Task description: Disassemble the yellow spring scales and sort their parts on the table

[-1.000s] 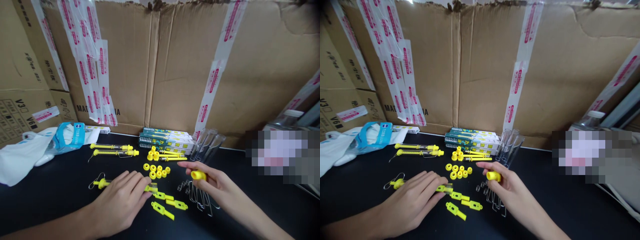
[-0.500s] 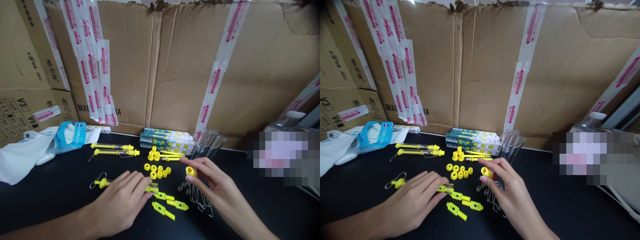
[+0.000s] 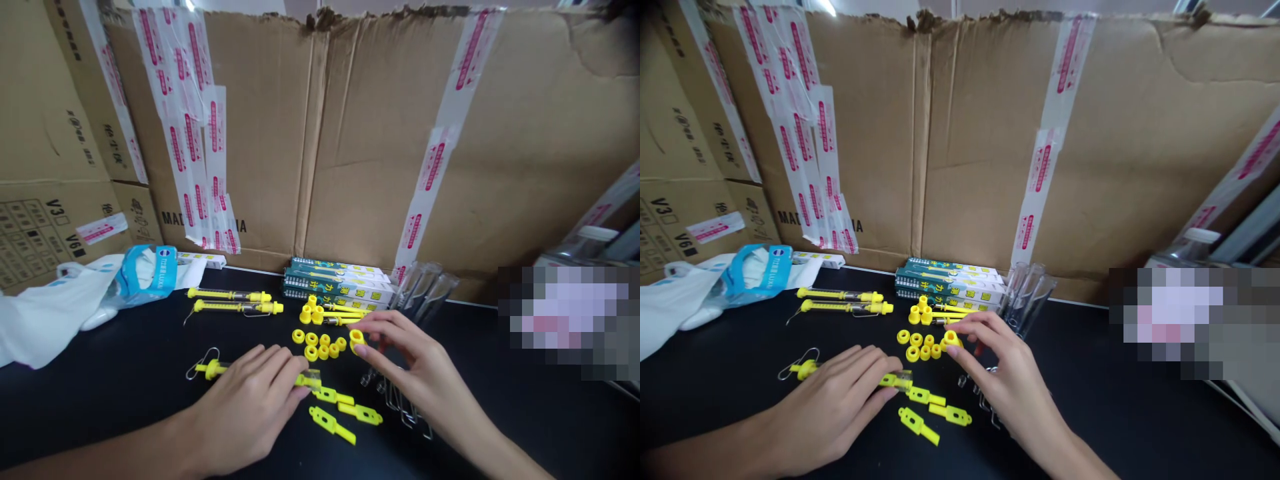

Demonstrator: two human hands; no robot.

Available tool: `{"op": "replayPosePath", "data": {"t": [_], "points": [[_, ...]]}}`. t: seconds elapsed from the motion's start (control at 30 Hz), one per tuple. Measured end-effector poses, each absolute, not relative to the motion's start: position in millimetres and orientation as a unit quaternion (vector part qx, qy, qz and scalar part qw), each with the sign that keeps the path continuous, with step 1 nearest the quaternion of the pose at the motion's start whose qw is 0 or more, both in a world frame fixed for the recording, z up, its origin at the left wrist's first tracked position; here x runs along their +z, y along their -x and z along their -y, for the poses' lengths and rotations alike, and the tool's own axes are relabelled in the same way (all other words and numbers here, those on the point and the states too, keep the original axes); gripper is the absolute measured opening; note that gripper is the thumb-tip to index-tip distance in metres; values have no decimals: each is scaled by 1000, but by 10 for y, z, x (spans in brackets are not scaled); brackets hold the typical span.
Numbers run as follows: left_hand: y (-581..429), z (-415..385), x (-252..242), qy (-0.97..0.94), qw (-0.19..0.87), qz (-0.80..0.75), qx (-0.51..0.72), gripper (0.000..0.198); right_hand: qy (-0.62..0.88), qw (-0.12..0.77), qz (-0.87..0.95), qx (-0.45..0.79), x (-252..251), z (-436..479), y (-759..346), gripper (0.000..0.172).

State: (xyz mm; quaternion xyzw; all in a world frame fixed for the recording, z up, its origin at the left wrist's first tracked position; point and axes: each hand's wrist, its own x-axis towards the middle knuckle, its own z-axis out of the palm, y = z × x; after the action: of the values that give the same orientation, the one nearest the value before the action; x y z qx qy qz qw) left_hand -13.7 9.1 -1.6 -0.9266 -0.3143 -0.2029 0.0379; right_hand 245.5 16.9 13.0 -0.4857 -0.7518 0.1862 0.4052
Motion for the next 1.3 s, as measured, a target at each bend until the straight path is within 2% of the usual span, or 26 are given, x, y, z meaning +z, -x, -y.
{"op": "replayPosePath", "data": {"t": [0.27,0.43,0.7,0.8,0.87,0.93,1.03,1.13,1.23,1.3], "points": [[138,-78,-15,927,37,319,-192,18,450,383,797,126,315,-558,-2074,16],[138,-79,-30,923,29,333,-190,18,406,343,841,102,255,-810,-1836,25],[154,-77,-45,923,17,336,-187,22,394,300,867,61,72,-1066,-1661,20],[161,-78,-51,922,12,336,-191,36,400,298,864,65,51,-1073,-1667,32],[164,-74,-49,922,13,333,-199,38,403,307,859,72,76,-1014,-1694,42],[165,-71,-45,919,26,331,-215,32,406,322,851,85,131,-882,-1738,42],[173,-77,-51,912,40,330,-238,22,414,346,834,112,206,-559,-1813,26],[179,-91,-75,908,8,322,-266,17,413,338,833,149,180,-194,-1842,29],[162,-88,-93,899,-44,307,-309,14,419,299,835,194,62,54,-1799,42],[142,-77,-83,886,-61,314,-336,5,432,286,831,205,-8,116,-1761,32]]}}
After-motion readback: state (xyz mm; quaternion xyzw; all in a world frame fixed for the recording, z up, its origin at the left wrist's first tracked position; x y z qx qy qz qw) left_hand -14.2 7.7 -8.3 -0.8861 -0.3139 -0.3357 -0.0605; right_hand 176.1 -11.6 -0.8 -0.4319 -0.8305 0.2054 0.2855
